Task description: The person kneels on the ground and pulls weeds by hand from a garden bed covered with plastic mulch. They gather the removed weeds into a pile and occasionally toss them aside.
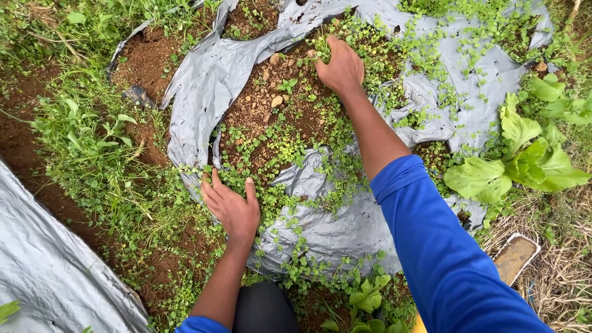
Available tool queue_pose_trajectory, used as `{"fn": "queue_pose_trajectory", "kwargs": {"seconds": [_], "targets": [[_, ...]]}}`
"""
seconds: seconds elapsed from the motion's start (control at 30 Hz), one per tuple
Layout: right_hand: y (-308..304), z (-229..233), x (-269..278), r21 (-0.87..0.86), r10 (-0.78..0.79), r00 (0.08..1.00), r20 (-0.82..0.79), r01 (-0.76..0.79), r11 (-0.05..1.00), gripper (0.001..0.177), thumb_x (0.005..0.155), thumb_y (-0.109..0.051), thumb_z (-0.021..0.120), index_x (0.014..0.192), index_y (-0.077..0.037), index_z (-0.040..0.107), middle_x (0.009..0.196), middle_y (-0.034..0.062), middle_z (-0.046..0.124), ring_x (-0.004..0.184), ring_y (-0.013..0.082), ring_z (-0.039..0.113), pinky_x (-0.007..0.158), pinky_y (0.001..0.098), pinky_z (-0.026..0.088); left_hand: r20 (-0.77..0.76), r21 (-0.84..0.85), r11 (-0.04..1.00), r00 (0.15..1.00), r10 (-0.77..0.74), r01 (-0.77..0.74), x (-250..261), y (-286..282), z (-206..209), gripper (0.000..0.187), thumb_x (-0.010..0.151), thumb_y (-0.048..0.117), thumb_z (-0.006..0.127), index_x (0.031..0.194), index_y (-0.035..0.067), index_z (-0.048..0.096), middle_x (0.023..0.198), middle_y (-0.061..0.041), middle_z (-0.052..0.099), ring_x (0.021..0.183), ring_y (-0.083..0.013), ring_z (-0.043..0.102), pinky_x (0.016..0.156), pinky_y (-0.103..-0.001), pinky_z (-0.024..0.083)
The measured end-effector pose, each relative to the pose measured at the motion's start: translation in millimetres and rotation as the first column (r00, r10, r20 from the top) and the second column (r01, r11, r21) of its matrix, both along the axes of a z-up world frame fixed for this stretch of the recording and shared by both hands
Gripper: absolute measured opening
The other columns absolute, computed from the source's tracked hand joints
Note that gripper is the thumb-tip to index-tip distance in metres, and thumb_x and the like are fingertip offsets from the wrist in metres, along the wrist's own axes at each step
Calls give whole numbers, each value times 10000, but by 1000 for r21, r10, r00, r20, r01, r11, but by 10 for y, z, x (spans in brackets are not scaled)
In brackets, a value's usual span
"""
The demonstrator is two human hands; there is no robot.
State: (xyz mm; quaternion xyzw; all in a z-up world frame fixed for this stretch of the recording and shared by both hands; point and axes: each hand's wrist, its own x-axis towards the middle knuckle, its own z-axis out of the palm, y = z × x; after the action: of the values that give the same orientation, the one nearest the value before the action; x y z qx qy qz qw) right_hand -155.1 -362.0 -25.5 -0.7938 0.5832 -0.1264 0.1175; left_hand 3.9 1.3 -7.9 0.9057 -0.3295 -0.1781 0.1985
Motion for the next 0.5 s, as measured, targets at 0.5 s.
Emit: {"fn": "queue_pose_trajectory", "kwargs": {"seconds": [0.5], "targets": [[795,327,51,127,245,967,-72,-235,964,569,891,-272,656,1391,-73,470,1129,80,556,968,201,522,877,408,509,48,-36,999,999,-18,19,15,56,-71,747,1044,522,426,1578,52,197,1652,-216,182,1530,-399,149,1238,-577,154]]}}
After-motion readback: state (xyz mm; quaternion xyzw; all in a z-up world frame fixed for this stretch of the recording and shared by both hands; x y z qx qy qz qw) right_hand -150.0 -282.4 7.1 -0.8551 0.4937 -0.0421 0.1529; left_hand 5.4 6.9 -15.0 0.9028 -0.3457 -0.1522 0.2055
